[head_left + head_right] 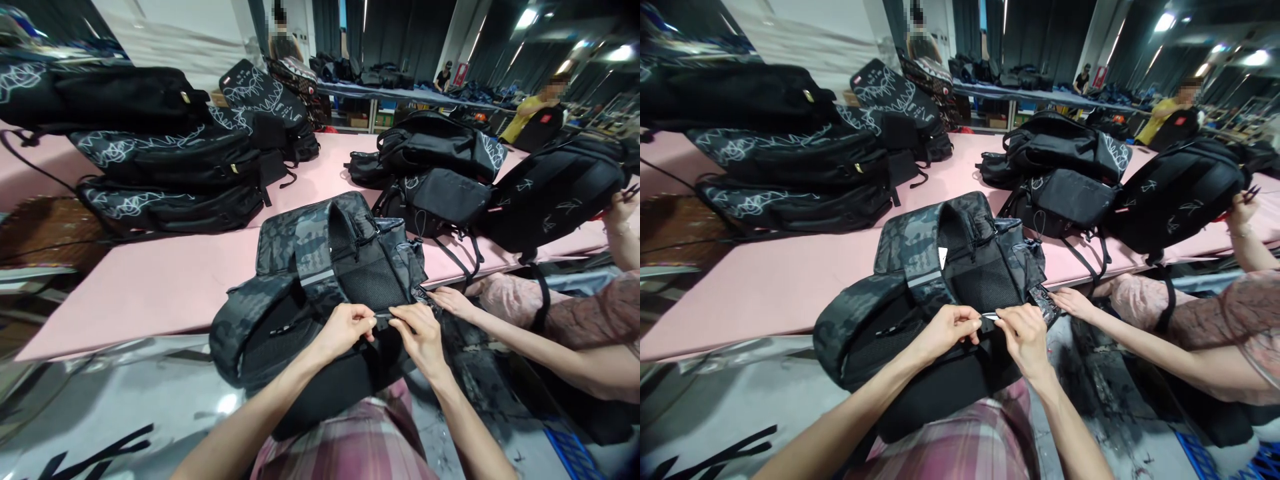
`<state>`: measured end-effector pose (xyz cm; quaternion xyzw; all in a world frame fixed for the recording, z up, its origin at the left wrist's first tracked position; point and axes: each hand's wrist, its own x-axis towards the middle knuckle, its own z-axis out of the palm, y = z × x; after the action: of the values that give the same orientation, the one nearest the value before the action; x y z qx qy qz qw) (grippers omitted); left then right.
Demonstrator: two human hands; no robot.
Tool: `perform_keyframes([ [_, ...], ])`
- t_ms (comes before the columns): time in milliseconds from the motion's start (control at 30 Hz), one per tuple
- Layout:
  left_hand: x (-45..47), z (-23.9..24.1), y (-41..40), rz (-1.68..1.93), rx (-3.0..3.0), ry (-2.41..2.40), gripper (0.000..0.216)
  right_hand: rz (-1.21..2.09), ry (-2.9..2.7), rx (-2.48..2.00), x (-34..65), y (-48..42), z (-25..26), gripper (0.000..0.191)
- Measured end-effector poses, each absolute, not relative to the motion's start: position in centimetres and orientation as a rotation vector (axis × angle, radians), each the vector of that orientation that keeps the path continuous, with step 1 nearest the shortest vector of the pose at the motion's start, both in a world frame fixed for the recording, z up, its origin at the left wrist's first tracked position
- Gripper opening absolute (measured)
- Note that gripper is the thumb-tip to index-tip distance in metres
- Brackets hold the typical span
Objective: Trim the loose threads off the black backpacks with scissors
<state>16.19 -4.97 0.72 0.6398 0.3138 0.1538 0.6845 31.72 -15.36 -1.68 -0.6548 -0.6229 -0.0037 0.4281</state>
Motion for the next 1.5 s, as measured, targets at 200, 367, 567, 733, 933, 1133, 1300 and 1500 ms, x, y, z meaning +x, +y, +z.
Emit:
perform_keyframes([
  [200, 15.7, 0.9, -4.9, 0.37, 1.403, 0.732, 0.021, 0.097, -1.363, -1.616, 31.7, -15.4, -1.5, 0.015],
  [367, 15.9, 0.6, -5.0, 0.373, 1.413, 0.725, 0.022, 0.08, -1.467, -1.621, 31.3, -15.5, -1.8, 0.017],
  [567, 15.9, 0.4, -5.2, 0.35, 1.413, 0.731, 0.021, 0.096, -1.312, -1.673, 30.5, -15.3, -2.0, 0.012],
  [733, 15.8, 0.5, -5.0, 0.423, 1.351, 0.76, 0.02, 0.206, -1.383, -1.695, 28.6, -15.6, -2.2, 0.03],
  [933, 15.9, 1.1, -5.6, 0.482, 1.391, 0.774, 0.018, 0.239, -1.338, -1.633, 27.9, -15.3, -2.0, 0.019],
  [1133, 16.4, 1.2, -6.1, 0.467, 1.4, 0.766, 0.026, 0.815, -0.804, -1.454, 28.4, -14.0, -1.3, 0.03],
  [1300, 16.6, 0.8, -5.8, 0.539, 1.235, 0.86, 0.02, 0.652, -0.867, -1.624, 29.3, -13.8, -2.1, 0.021],
  [1500, 16.3, 0.6, -5.2, 0.594, 1.161, 0.881, 0.024, 0.209, -1.134, -1.806, 30.3, -15.5, -2.6, 0.025],
])
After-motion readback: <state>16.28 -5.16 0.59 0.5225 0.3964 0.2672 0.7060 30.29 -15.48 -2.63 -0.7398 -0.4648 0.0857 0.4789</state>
